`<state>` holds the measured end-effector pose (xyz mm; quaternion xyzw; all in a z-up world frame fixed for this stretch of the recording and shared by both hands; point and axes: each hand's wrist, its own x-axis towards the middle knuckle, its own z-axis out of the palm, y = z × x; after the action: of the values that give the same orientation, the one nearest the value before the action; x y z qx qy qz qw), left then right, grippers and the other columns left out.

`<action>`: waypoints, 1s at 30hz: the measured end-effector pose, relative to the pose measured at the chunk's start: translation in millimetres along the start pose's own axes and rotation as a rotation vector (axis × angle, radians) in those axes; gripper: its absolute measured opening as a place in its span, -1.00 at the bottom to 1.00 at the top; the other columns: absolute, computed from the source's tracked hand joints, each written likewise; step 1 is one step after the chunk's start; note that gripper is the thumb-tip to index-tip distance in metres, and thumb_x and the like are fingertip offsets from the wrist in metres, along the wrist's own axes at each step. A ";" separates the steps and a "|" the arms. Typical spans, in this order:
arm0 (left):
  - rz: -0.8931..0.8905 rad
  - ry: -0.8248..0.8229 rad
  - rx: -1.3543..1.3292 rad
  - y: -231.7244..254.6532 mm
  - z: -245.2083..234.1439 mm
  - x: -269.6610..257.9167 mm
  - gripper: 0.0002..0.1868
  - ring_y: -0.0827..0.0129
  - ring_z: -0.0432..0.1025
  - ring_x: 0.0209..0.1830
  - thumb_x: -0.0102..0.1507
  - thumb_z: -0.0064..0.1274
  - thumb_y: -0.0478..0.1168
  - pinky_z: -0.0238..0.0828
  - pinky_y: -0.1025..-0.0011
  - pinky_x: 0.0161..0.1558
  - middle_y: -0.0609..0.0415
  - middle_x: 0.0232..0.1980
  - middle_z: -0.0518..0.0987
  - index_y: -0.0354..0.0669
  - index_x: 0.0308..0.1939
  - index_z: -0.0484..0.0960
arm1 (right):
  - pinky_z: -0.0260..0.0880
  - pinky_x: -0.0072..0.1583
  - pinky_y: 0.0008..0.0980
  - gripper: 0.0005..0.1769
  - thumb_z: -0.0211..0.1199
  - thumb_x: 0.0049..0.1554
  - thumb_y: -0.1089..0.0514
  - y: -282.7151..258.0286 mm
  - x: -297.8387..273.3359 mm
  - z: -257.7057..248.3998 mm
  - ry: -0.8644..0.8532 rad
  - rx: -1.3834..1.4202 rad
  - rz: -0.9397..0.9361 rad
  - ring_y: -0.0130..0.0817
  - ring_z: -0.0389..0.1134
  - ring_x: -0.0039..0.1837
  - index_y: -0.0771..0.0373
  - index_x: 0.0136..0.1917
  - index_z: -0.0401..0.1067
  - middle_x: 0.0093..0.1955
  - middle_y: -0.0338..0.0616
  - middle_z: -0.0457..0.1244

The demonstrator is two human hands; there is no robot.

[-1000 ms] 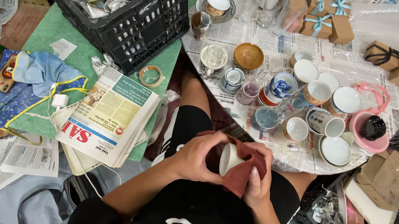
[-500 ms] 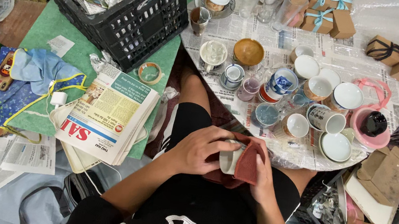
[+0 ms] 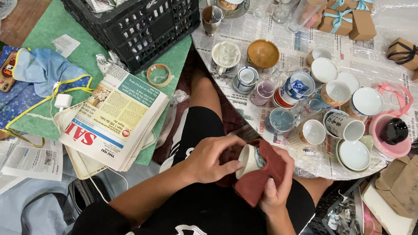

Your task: The person sits cross-legged and wipes various ceramic cups and bowls with a reddish-brown cloth. They handle each item one at a time, wiping the exterior and interior surfaces, then placing them back on the table.

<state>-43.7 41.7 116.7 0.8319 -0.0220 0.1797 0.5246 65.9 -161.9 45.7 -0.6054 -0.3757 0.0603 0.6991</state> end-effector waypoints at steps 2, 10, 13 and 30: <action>0.009 0.059 -0.021 -0.2 -0.3 -0.9 -0.27 0.22 0.62 -0.13 0.26 0.01 0.35 0.52 0.36 -0.08 -0.08 -0.12 0.65 -0.28 0.11 0.55 | 0.18 0.47 -0.22 -0.09 0.14 0.23 -0.39 -1.7 0.0 2.2 -0.013 -0.025 -0.022 -0.19 0.20 0.43 0.40 0.45 0.09 0.40 0.09 0.14; 0.062 0.061 0.019 2.3 -5.6 -4.8 -0.38 0.27 0.63 -0.28 0.21 0.20 0.26 0.54 0.40 -0.21 0.01 -0.25 0.65 -0.26 -0.06 0.55 | 0.17 0.48 -0.14 -0.15 0.21 0.23 -0.34 -8.0 8.1 11.6 -0.057 -0.069 -0.111 -0.11 0.17 0.45 0.37 0.44 0.12 0.41 0.12 0.09; -0.010 0.079 -0.089 5.8 -14.4 -8.1 -0.33 0.27 0.65 -0.23 0.17 0.26 0.23 0.55 0.41 -0.18 0.00 -0.25 0.68 -0.31 -0.01 0.49 | 0.20 0.50 -0.11 -0.22 0.21 0.23 -0.31 -12.0 22.4 16.3 -0.086 -0.147 -0.237 -0.09 0.20 0.45 0.32 0.41 0.16 0.38 0.10 0.12; -0.059 0.038 -0.290 -6.5 -47.9 -41.7 -0.30 0.37 0.59 -0.24 0.11 0.43 -0.07 0.52 0.46 -0.12 0.01 -0.19 0.67 -0.34 0.19 0.49 | 0.41 0.28 -0.11 -0.18 0.05 0.23 -0.49 -18.8 43.3 53.2 -0.298 -0.253 -0.376 0.01 0.34 0.28 0.24 0.36 0.17 0.31 0.23 0.21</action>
<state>-94.5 80.5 116.1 0.7440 -0.0135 0.1751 0.6447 57.9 -100.9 81.2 -0.5917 -0.5850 -0.0297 0.5538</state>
